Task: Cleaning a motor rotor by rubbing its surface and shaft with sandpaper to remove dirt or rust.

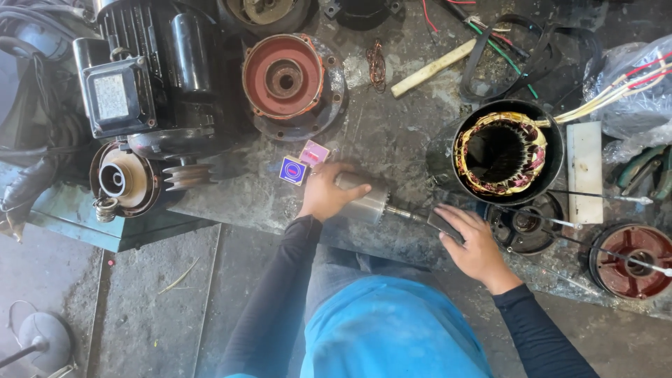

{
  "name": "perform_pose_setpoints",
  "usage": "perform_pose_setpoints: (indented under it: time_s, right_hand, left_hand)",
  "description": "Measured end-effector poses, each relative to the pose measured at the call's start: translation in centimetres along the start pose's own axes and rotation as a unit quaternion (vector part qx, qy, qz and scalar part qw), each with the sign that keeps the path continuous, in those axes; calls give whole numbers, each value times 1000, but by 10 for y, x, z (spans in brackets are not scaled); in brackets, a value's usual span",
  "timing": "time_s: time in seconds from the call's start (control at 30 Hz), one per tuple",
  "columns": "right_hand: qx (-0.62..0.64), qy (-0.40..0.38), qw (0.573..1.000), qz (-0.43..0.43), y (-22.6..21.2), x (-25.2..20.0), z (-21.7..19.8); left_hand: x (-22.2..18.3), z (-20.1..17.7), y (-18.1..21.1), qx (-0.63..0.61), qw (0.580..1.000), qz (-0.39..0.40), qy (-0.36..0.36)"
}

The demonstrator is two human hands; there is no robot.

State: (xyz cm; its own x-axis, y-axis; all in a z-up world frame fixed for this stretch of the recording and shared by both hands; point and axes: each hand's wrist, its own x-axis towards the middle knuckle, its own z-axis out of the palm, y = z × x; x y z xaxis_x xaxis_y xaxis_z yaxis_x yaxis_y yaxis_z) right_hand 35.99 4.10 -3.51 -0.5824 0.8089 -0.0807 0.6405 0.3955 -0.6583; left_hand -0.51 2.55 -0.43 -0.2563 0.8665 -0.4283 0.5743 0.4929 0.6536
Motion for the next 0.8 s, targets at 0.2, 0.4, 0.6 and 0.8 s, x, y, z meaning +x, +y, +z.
perform_pose_setpoints:
  time_s: [0.2,0.4,0.6,0.8]
  right_hand:
    - [-55,-30,998,26,-19,-2,-7]
    - [-50,-35,998,20,-34,22,12]
    - [-17,-44,998,38,-14,4,-14]
    - [-13,-53,998,26,-22,24,9]
  left_hand:
    - [4,16,-25,11,999,34,25]
    - [6,17,-24,-8,997,69,42]
    - [4,14,-24,-8,996,79,38]
    - [6,17,-29,-1,997,70,44]
